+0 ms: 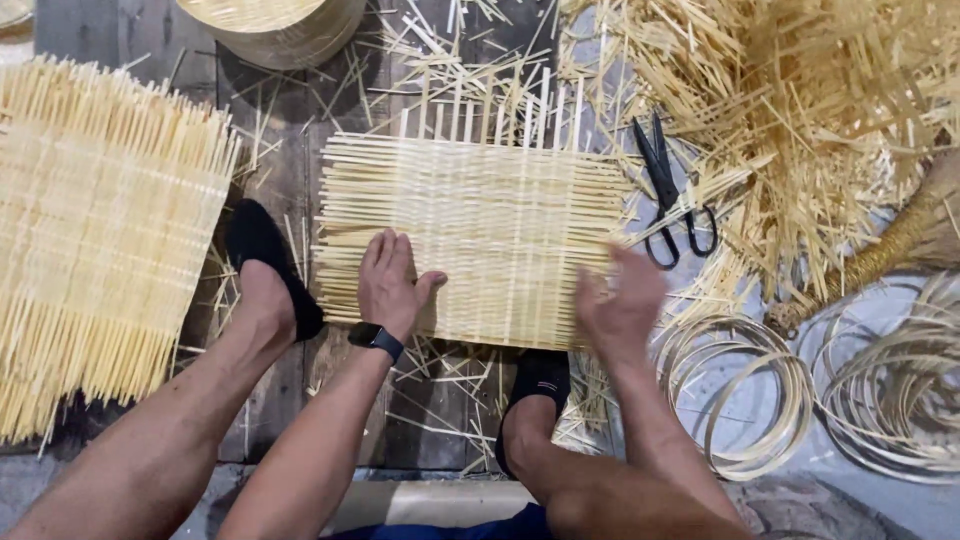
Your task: The person sits on the floor weaving thin bamboo strips into a round woven tray, folding and tucking the strip ends, then fitting a bamboo hoop rim around the edge and pressing it into place. They pick up additional strips and hoops from the pile and trim excess material with scissors.
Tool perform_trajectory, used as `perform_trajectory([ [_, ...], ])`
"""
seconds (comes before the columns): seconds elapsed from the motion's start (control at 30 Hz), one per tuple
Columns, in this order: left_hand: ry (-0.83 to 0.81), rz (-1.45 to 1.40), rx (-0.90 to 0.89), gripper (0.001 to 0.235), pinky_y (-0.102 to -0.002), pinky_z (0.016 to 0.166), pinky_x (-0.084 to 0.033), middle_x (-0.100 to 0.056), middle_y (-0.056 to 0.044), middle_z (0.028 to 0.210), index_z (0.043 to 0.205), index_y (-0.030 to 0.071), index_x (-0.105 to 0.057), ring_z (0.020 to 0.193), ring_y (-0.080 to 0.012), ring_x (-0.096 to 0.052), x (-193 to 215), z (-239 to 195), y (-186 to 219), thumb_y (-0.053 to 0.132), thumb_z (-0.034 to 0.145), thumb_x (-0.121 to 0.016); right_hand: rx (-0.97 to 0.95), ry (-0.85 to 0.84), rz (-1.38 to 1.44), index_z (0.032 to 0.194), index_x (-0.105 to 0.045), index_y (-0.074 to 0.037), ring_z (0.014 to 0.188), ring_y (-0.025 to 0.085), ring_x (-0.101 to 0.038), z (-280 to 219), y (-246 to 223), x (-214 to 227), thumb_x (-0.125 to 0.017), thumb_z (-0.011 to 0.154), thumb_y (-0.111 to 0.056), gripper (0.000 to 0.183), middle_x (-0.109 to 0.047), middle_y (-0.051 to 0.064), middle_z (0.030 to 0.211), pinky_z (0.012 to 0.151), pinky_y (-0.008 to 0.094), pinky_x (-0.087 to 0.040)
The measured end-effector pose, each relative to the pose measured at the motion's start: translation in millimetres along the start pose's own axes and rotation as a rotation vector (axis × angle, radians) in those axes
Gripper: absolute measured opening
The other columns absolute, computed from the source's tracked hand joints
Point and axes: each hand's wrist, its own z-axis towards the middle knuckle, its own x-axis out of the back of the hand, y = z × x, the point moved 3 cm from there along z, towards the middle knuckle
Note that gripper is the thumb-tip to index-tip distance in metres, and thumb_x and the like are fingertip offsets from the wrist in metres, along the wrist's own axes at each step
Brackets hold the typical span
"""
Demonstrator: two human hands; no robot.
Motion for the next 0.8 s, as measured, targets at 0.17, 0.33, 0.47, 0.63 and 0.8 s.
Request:
perform_trajectory([
  [0.17,0.002,-0.057,0.029,0.090,-0.046,0.116,-0.039,-0.055,-0.028,0.144,0.134,-0.009,-0.057,0.139,-0.0423,-0.047,-3.4,6.3,-1.0,0.046,0.071,-0.088,-0.050,-0.172,-0.069,0.126,-0.065,0.003,0.111,0.042,-0.059,-32.9,3.5,-68.7,-0.079,0.085,-0.029,0.054,-0.064,0.023,0.117,0.096,0.052,-0.044],
  [0.33,0.003,-0.065,0.033,0.095,-0.047,0.117,-0.036,-0.051,-0.029,0.146,0.138,-0.011,-0.054,0.140,-0.0419,-0.042,-7.5,5.3,-12.2,0.050,0.073,-0.087,-0.038,-0.082,0.019,0.130,-0.064,0.002,0.116,0.039,-0.058,-25.7,-3.7,-68.3,-0.077,0.088,-0.030,0.054,-0.064,0.021,0.124,0.099,0.051,-0.043],
  [0.47,-0.030,-0.031,0.025,0.093,-0.047,0.117,-0.034,-0.050,-0.032,0.147,0.137,-0.013,-0.054,0.141,-0.0432,-0.040,-2.2,4.0,-12.2,0.053,0.078,-0.083,-0.049,-0.150,-0.054,0.128,-0.064,0.003,0.109,0.037,-0.056,-26.8,-15.4,-63.7,-0.079,0.083,-0.031,0.059,-0.063,0.019,0.116,0.093,0.050,-0.039],
  [0.63,-0.072,0.084,0.001,0.090,-0.052,0.119,-0.032,-0.048,-0.032,0.148,0.139,-0.009,-0.051,0.141,-0.0446,-0.040,9.7,8.2,6.7,0.052,0.080,-0.081,-0.013,-0.123,-0.090,0.133,-0.065,0.001,0.112,0.035,-0.054,-21.4,-24.6,-56.1,-0.079,0.087,-0.033,0.059,-0.062,0.017,0.118,0.096,0.050,-0.038],
  [0.8,-0.444,0.116,-0.439,0.085,-0.057,0.121,-0.017,-0.034,-0.026,0.160,0.143,0.016,-0.048,0.151,-0.0426,-0.025,24.4,20.2,65.3,0.035,0.068,-0.084,-0.015,-0.073,-0.242,0.132,-0.056,0.001,0.119,0.041,-0.045,9.4,-54.1,-39.9,-0.081,0.075,-0.036,0.072,-0.050,0.023,0.128,0.097,0.056,-0.034],
])
